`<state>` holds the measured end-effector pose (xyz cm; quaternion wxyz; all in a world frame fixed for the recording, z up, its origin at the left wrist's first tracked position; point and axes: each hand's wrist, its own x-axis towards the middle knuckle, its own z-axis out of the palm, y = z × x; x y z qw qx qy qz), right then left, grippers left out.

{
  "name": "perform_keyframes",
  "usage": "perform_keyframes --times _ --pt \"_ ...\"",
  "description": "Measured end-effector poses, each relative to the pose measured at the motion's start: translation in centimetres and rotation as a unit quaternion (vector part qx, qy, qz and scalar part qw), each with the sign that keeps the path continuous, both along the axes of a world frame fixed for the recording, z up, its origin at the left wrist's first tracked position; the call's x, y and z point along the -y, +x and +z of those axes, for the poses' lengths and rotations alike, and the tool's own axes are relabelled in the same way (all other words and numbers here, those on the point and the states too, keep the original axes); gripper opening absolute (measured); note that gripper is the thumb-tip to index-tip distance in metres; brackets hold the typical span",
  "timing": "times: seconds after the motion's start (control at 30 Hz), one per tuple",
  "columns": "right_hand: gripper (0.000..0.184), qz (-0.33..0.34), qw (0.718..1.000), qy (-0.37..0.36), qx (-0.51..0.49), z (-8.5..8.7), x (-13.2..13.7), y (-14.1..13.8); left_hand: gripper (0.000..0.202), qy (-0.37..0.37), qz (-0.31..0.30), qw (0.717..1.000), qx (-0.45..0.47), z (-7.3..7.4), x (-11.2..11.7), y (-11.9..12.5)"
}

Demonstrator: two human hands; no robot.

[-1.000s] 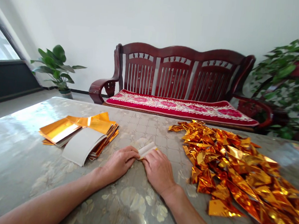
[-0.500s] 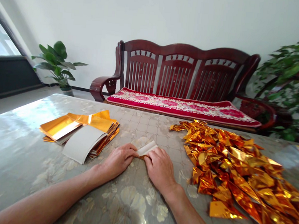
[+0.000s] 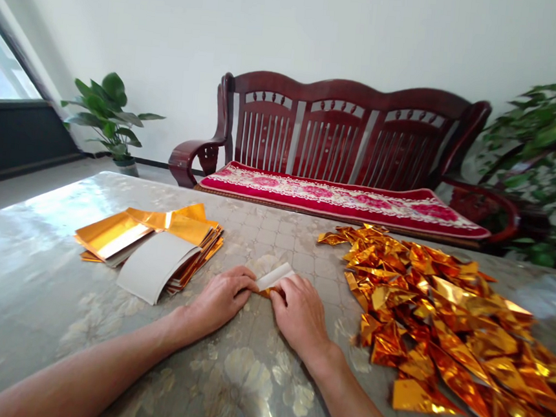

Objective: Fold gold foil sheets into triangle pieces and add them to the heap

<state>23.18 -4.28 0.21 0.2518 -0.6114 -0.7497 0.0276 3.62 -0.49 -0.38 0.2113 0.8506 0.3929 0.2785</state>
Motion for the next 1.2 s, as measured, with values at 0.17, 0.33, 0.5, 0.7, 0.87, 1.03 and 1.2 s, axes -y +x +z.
perform_keyframes --times 0.17,0.33,0.5,0.7,0.87,1.03,1.2 --pt "0.015 -0.005 1.000 -0.015 -0.012 0.0 -0.1 -0.1 0.025 -0.003 0.008 1.000 -0.009 0.2 0.1 0.1" --pt "0.015 -0.005 1.000 -0.020 -0.011 -0.1 -0.1 -0.1 0.019 -0.007 0.010 1.000 -0.015 0.4 0.2 0.1" --pt "0.015 -0.002 0.999 -0.027 -0.021 -0.1 -0.2 0.0 0.012 -0.013 0.013 1.000 -0.018 0.1 0.0 0.2" --pt "0.009 -0.005 0.999 -0.028 -0.029 -0.1 0.3 0.0 0.012 0.000 0.014 0.999 -0.038 0.3 0.3 0.4" --pt "0.005 0.005 0.999 -0.032 -0.041 0.0 0.7 0.0 0.012 0.005 0.009 0.999 -0.044 0.5 0.3 0.2" --pt "0.009 -0.005 0.999 -0.027 -0.045 0.1 0.9 0.1 0.013 0.000 0.010 0.999 -0.036 0.2 0.2 0.1" --pt "0.008 0.000 0.999 -0.021 -0.049 0.2 1.0 0.1 0.014 0.000 0.011 0.999 -0.035 0.1 0.2 0.1"
